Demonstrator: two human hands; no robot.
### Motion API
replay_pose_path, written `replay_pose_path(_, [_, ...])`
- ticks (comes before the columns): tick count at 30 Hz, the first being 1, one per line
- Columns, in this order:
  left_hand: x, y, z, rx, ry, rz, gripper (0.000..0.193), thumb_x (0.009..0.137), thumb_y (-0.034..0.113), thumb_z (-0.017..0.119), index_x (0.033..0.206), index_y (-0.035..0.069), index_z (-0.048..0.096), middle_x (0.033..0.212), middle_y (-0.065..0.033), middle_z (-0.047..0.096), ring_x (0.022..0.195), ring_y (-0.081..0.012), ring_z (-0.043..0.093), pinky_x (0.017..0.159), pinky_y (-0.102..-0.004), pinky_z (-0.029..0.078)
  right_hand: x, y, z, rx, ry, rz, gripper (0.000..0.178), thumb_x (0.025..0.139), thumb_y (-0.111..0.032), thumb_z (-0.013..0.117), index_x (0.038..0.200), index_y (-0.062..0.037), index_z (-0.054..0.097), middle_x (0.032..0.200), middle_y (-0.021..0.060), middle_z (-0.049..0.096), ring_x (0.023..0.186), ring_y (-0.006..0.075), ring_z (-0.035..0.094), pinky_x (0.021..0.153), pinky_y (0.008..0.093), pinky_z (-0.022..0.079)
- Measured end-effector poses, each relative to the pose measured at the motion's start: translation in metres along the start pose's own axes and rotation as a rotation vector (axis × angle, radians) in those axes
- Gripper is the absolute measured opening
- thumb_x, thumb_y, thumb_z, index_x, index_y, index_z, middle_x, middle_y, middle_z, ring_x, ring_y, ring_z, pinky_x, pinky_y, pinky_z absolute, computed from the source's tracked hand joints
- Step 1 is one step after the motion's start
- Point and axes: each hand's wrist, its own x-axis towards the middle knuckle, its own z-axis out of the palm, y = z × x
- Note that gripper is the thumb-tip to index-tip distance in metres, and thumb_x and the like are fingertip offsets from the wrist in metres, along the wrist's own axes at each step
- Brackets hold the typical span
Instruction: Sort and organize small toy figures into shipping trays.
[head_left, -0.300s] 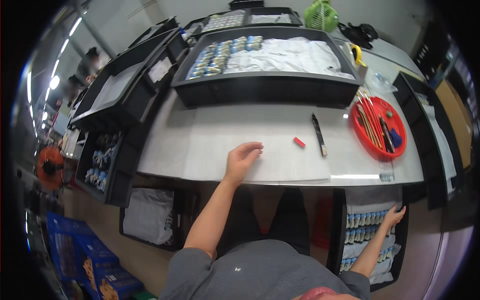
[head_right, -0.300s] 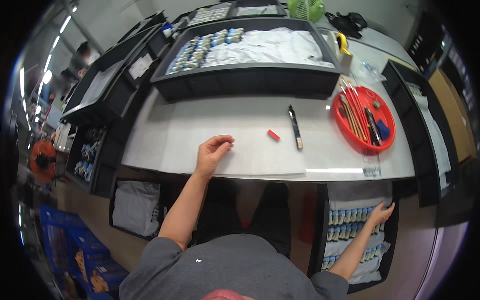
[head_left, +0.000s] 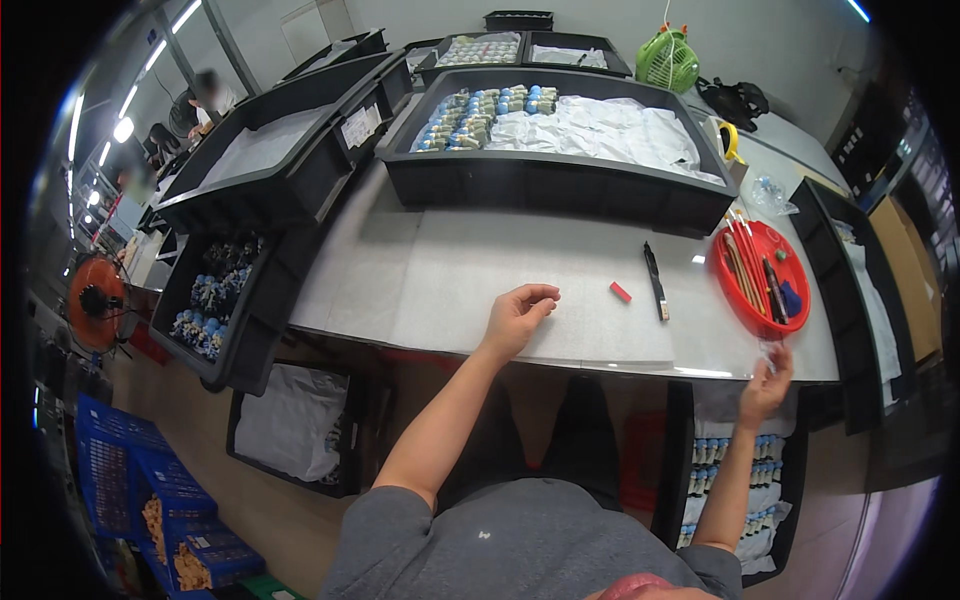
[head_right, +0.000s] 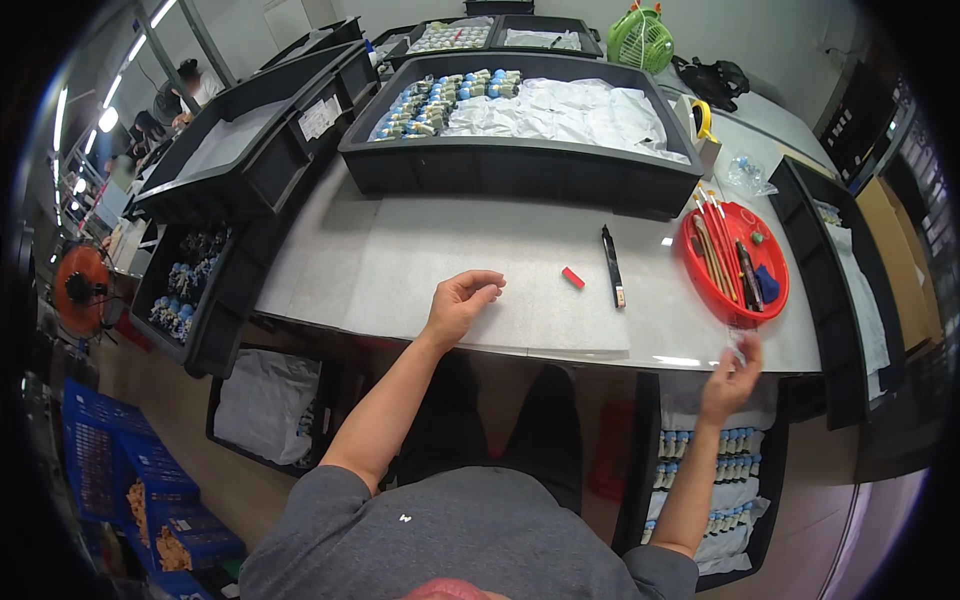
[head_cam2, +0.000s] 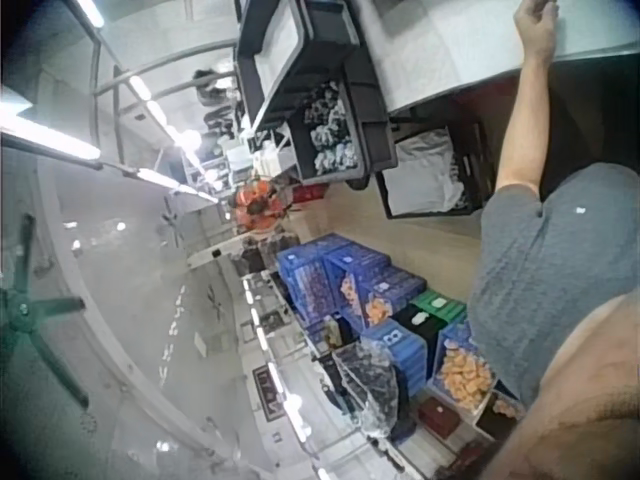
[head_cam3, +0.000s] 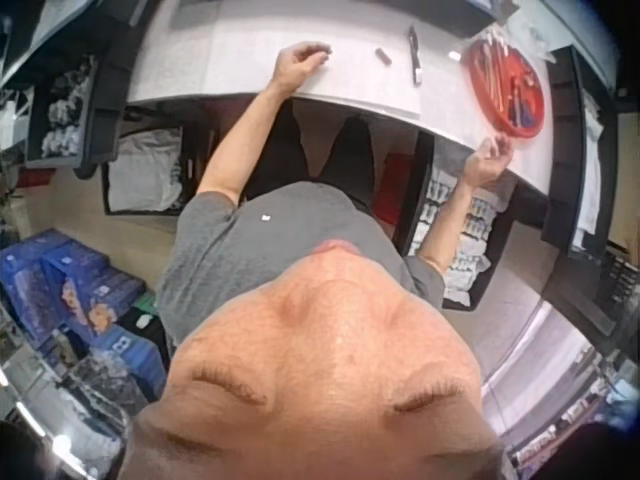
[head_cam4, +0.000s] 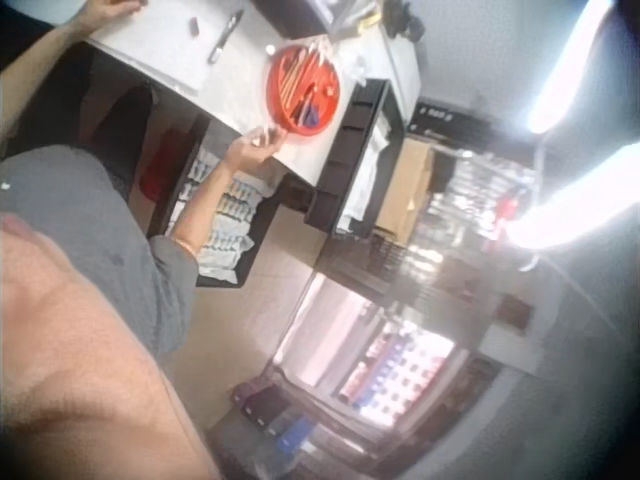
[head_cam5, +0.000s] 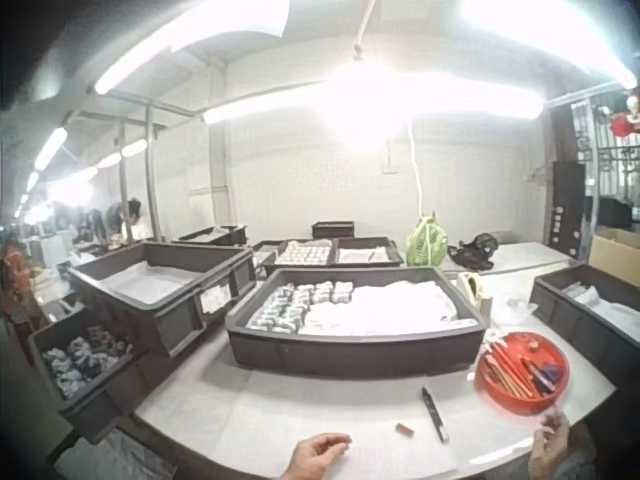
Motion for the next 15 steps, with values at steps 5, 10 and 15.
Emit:
replay_pose_path(5, [0.003,-0.003,-0.005,-0.006,-0.012,0.010,0.017,0.080,0.002,0.054,0.096,0.000,0.060,0.092,-0.0064,0.061,0.084,-0.0128,0.057,0.077,-0.0249,0.045,-0.018,-0.088,0.060,0.134,-0.349,-0.160,0.036,0.078,0.006,0.050,0.114,0.0010,0.046,0.103,0.0124,0.055,0.086,0.0175,0.055,0.070,0.0265,0.045])
replay_pose_path(10, [0.003,-0.011,-0.003,0.036,-0.015,0.012,0.014,0.081,0.002,0.054,0.093,0.001,0.060,0.088,-0.0042,0.060,0.080,-0.0097,0.054,0.073,-0.0220,0.043,0.009,-0.126,0.110,0.168,-0.473,-0.317,0.038,0.075,0.008,0.051,0.112,0.0012,0.047,0.096,0.0131,0.057,0.080,0.0182,0.057,0.066,0.0254,0.045])
replay_pose_path(15, [-0.002,-0.008,-0.008,0.064,-0.094,-0.013,0.015,0.080,-0.003,0.051,0.093,-0.003,0.058,0.098,-0.0082,0.056,0.092,-0.0139,0.052,0.081,-0.0254,0.042,0.089,-0.155,0.213,0.193,-0.573,-0.414,0.040,0.074,0.011,0.052,0.112,0.0009,0.048,0.094,0.0121,0.058,0.081,0.0140,0.056,0.067,0.0226,0.046])
